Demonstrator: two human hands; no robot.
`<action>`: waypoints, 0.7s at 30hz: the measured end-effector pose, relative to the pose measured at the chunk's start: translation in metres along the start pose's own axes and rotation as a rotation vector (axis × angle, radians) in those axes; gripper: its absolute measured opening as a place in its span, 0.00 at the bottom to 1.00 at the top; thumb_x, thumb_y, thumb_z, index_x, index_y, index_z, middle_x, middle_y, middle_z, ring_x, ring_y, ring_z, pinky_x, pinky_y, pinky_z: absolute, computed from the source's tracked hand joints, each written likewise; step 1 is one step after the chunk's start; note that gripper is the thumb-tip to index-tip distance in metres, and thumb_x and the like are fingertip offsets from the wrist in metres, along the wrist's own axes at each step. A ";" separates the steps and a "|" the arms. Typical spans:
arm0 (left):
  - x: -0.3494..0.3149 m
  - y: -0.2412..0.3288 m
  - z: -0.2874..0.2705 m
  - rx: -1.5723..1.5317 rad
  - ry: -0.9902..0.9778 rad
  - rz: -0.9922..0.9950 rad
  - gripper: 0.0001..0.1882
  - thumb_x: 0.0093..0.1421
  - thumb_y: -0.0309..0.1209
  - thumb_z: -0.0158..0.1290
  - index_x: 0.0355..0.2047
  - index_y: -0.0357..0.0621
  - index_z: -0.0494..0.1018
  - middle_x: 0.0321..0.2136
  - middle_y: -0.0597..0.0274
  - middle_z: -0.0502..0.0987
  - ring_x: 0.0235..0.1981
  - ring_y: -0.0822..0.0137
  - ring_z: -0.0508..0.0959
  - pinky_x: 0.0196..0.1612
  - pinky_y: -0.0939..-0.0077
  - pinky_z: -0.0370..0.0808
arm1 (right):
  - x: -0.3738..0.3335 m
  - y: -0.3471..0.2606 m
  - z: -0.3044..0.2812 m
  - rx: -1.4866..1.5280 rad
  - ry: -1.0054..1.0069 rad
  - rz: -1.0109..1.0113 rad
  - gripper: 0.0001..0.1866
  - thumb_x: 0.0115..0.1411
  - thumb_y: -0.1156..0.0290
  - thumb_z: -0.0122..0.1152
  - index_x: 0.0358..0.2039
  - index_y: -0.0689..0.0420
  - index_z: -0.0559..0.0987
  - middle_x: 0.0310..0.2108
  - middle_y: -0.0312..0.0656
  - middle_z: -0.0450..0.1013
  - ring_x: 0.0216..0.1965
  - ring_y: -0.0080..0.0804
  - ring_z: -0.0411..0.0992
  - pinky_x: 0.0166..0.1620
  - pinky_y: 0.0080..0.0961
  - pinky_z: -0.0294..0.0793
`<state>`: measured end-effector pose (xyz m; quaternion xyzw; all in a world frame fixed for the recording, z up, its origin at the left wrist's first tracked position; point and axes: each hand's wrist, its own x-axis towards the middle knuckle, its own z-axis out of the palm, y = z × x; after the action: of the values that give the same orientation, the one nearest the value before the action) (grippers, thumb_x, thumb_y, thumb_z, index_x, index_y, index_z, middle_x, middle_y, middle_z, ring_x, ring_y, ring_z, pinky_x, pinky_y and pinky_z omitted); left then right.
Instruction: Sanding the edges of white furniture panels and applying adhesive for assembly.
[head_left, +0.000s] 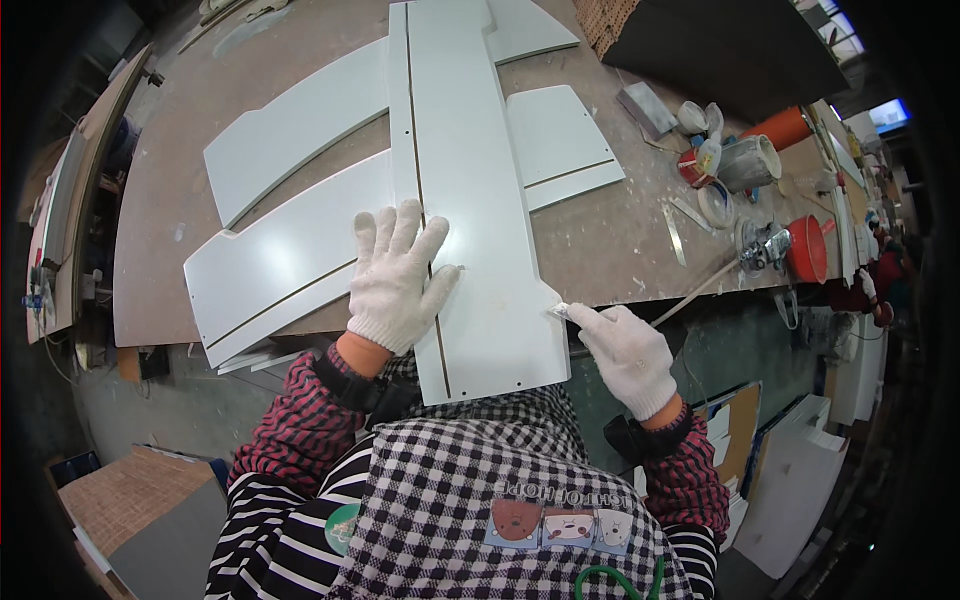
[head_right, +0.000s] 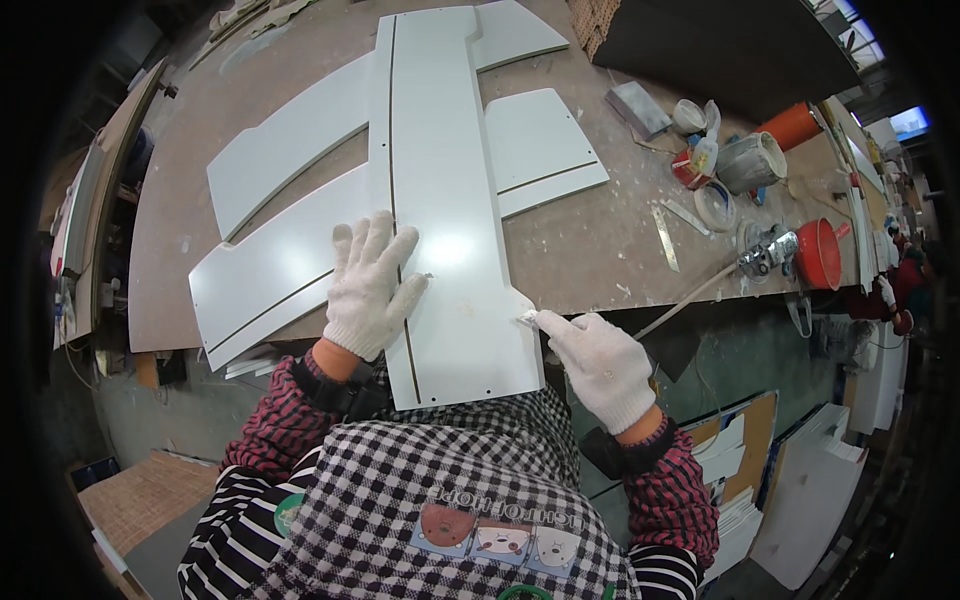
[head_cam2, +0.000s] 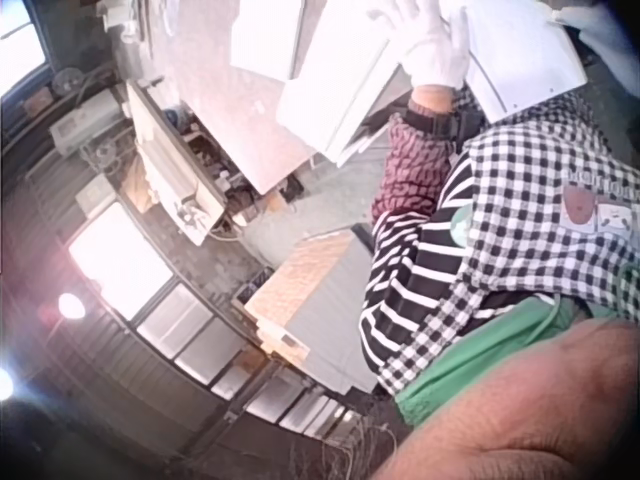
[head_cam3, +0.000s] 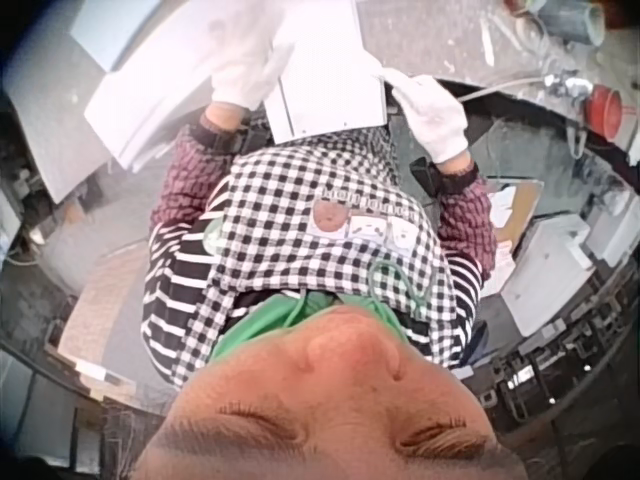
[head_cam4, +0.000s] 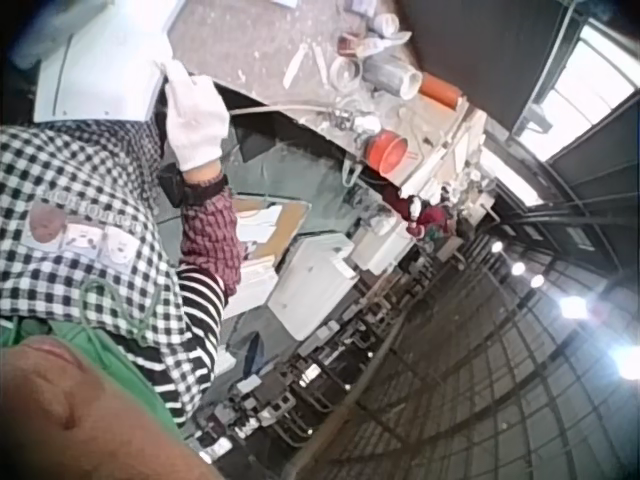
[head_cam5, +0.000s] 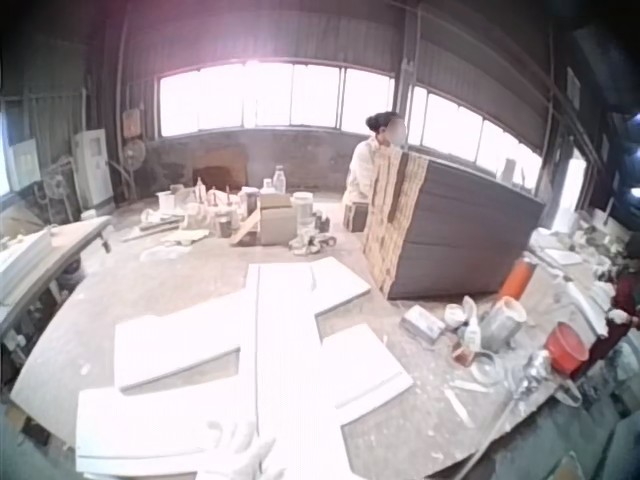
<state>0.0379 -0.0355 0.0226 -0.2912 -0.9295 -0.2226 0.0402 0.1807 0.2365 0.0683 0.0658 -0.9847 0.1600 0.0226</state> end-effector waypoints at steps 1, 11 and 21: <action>0.001 0.000 0.001 0.012 0.037 0.029 0.27 0.59 0.41 0.58 0.57 0.43 0.69 0.61 0.42 0.64 0.63 0.40 0.62 0.69 0.40 0.48 | 0.002 0.003 0.005 0.042 0.029 -0.007 0.22 0.60 0.71 0.63 0.55 0.41 0.79 0.29 0.39 0.73 0.29 0.36 0.75 0.30 0.31 0.75; 0.002 -0.002 -0.002 -0.023 0.019 0.026 0.27 0.59 0.42 0.59 0.56 0.46 0.70 0.61 0.43 0.65 0.62 0.40 0.63 0.69 0.37 0.47 | -0.024 0.003 -0.004 -0.083 -0.064 0.085 0.22 0.61 0.72 0.60 0.56 0.41 0.79 0.30 0.40 0.74 0.30 0.38 0.76 0.32 0.31 0.75; 0.004 0.002 -0.003 -0.016 0.021 0.026 0.28 0.59 0.42 0.59 0.56 0.44 0.70 0.61 0.42 0.65 0.63 0.40 0.63 0.69 0.39 0.48 | 0.013 -0.013 -0.009 -0.202 -0.137 0.063 0.20 0.63 0.71 0.58 0.56 0.39 0.78 0.29 0.40 0.73 0.28 0.40 0.75 0.29 0.34 0.75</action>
<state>0.0358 -0.0335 0.0265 -0.3011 -0.9234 -0.2326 0.0503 0.1697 0.2256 0.0819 0.0430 -0.9966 0.0557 -0.0435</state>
